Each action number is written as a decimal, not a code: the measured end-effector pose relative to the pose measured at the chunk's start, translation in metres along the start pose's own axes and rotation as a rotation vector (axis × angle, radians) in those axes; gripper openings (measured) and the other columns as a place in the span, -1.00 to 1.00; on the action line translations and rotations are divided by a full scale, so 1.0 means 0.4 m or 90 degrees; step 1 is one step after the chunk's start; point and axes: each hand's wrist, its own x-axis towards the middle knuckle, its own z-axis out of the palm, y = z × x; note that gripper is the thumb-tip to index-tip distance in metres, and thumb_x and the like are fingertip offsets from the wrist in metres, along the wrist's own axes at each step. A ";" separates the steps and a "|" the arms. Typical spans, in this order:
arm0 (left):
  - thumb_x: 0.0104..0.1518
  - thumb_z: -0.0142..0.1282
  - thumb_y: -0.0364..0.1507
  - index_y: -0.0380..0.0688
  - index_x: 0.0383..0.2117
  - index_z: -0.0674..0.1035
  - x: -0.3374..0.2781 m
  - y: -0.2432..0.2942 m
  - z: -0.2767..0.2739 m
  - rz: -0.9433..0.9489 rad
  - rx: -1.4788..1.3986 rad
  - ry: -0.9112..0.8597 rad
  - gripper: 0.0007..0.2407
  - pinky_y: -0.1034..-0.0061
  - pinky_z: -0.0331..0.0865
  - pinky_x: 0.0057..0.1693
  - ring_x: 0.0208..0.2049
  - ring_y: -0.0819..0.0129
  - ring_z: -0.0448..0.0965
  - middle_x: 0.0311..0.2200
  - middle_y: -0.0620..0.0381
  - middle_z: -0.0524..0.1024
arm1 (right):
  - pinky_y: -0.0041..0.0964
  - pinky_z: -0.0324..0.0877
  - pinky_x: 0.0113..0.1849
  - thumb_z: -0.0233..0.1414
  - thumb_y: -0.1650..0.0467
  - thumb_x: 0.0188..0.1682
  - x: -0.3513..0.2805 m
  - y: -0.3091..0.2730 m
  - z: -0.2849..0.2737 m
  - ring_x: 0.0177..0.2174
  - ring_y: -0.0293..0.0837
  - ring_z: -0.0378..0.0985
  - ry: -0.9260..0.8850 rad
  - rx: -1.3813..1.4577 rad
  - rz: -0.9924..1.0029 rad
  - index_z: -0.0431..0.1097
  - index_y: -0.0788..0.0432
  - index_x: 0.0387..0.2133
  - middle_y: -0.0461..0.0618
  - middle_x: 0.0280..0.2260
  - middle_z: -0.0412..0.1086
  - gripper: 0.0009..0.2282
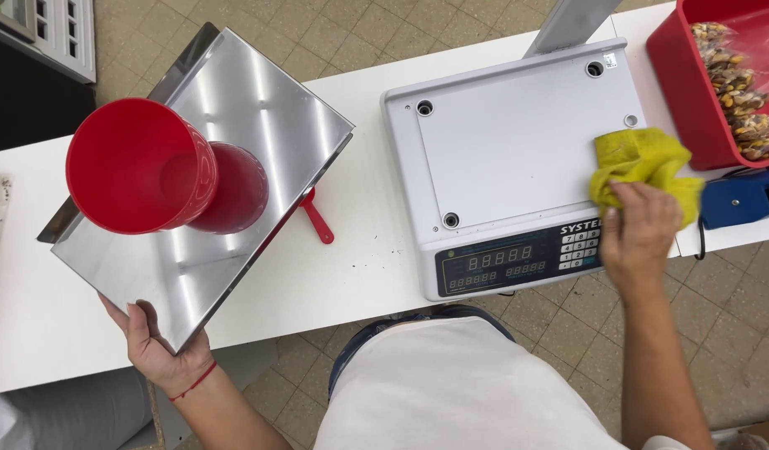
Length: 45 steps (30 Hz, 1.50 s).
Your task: Cleaning a scale, cutting labels from a sheet, and sealing small bags of snacks using a heat sealer.
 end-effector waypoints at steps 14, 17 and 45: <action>0.14 0.08 -0.52 0.08 0.27 0.38 -0.003 -0.020 0.033 -0.018 -0.142 -0.128 -0.51 0.12 0.50 0.23 0.05 0.25 0.55 -0.13 0.26 0.58 | -0.10 0.28 -0.19 -0.10 0.52 0.03 0.091 -0.542 0.098 -0.34 -0.05 0.39 -0.021 0.285 -0.305 0.30 0.07 0.02 0.06 -0.20 0.40 -0.70; 0.12 0.09 -0.53 0.06 0.25 0.41 -0.015 -0.014 0.051 -0.012 -0.152 -0.128 -0.51 0.11 0.50 0.26 0.06 0.23 0.57 -0.11 0.23 0.59 | -0.07 0.28 -0.11 -0.16 0.47 0.12 0.074 -0.486 0.083 -0.20 -0.02 0.40 -0.080 0.570 -0.311 0.27 0.10 0.04 0.07 -0.14 0.37 -0.77; 0.12 0.13 -0.43 0.25 0.25 0.42 -0.048 -0.015 0.024 0.002 -0.044 -0.055 -0.51 0.32 0.58 0.04 -0.26 0.50 0.48 -0.47 0.42 0.31 | 0.02 0.28 -0.26 -0.16 0.36 -0.03 0.456 -0.228 0.504 -0.29 0.08 0.47 -0.057 -0.125 -0.044 0.39 0.06 -0.15 0.00 -0.30 0.45 -0.76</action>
